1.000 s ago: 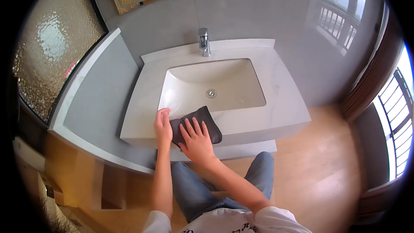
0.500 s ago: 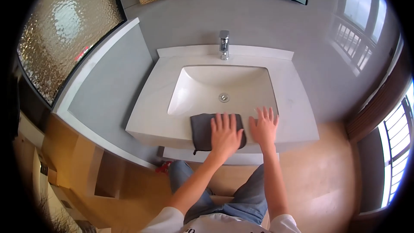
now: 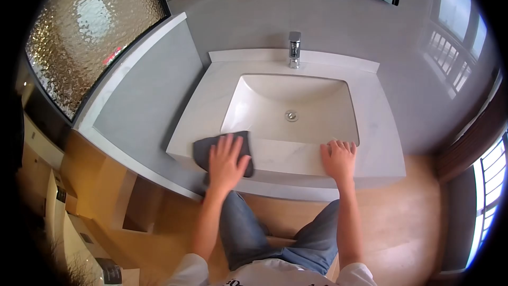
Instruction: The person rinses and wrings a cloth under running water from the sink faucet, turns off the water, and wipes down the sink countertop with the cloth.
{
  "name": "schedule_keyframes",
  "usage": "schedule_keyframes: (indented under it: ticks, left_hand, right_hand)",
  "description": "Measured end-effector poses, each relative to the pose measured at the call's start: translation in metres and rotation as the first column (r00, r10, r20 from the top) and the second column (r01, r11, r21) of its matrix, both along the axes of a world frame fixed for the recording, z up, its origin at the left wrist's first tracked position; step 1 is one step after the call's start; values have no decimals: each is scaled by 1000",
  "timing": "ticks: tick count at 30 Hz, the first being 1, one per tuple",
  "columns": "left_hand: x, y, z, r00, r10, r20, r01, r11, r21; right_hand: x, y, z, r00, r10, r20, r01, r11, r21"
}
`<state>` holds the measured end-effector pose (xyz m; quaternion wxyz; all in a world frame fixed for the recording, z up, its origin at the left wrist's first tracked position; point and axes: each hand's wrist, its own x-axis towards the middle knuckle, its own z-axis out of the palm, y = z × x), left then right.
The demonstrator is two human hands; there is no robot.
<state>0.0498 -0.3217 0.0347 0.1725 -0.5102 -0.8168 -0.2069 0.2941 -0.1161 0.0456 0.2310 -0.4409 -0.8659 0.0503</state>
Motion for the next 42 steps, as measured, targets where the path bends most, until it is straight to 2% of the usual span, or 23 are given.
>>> schedule_keyframes:
  ticks: [3, 5, 6, 9, 11, 15, 17, 20, 23, 24, 25, 29, 30, 35, 42]
  left_hand:
    - [-90, -40, -14, 977, 212, 15, -211, 977, -37]
    - [-139, -52, -10, 944, 320, 78, -307, 941, -145]
    - [-145, -47, -7, 943, 324, 75, -311, 939, -148]
    - [-148, -26, -3, 842, 533, 84, -482, 812, -329]
    - [-121, -6, 0, 833, 546, 84, -501, 811, -303]
    - [-31, 25, 4, 971, 237, 45, -217, 941, -259]
    - [10, 26, -7, 998, 60, -6, -60, 992, -112]
    - [33, 11, -1, 999, -30, 16, 31, 999, -41]
    - [14, -9, 1, 992, -37, 121, 40, 999, -23]
    - [2, -16, 1, 998, 26, 62, -25, 1000, -11]
    - [-14, -22, -1, 993, 87, 76, -86, 996, -13]
    - [-72, -31, 10, 948, 291, 128, -258, 940, -225]
    - [-79, -25, 18, 929, 342, 142, -280, 899, -337]
    - [-127, 22, 24, 918, 367, 150, -262, 846, -465]
    - [-198, 116, 17, 910, 384, 156, -289, 858, -425]
  right_hand:
    - [-2, -3, 3, 1000, -13, -5, 13, 1000, -1]
    - [-3, -5, 4, 999, -41, -6, 41, 999, -3]
    - [-4, -6, 3, 999, -36, -7, 36, 999, -7]
    - [-5, -4, 2, 998, -56, -16, 57, 998, 20]
    - [-5, -6, 2, 998, -64, 4, 64, 998, 9]
    - [-3, -6, 1, 999, -39, -23, 39, 999, 18]
    - [0, -3, 0, 1000, -14, -17, 14, 1000, 5]
    - [-1, -4, 8, 1000, -4, 5, 4, 1000, -30]
    - [0, -3, 5, 1000, -2, -12, 2, 1000, -26]
    - [-1, -3, 5, 1000, 5, -8, -5, 1000, -27]
    - [-1, -3, 5, 1000, 4, -12, -5, 999, -36]
    - [-2, -6, 8, 1000, -6, -31, 4, 999, -50]
    - [-3, -6, 9, 1000, -3, -30, 2, 999, -52]
    - [-8, -8, 12, 999, -51, -18, 49, 996, -80]
    - [-8, -6, 11, 998, -56, -20, 55, 997, -60]
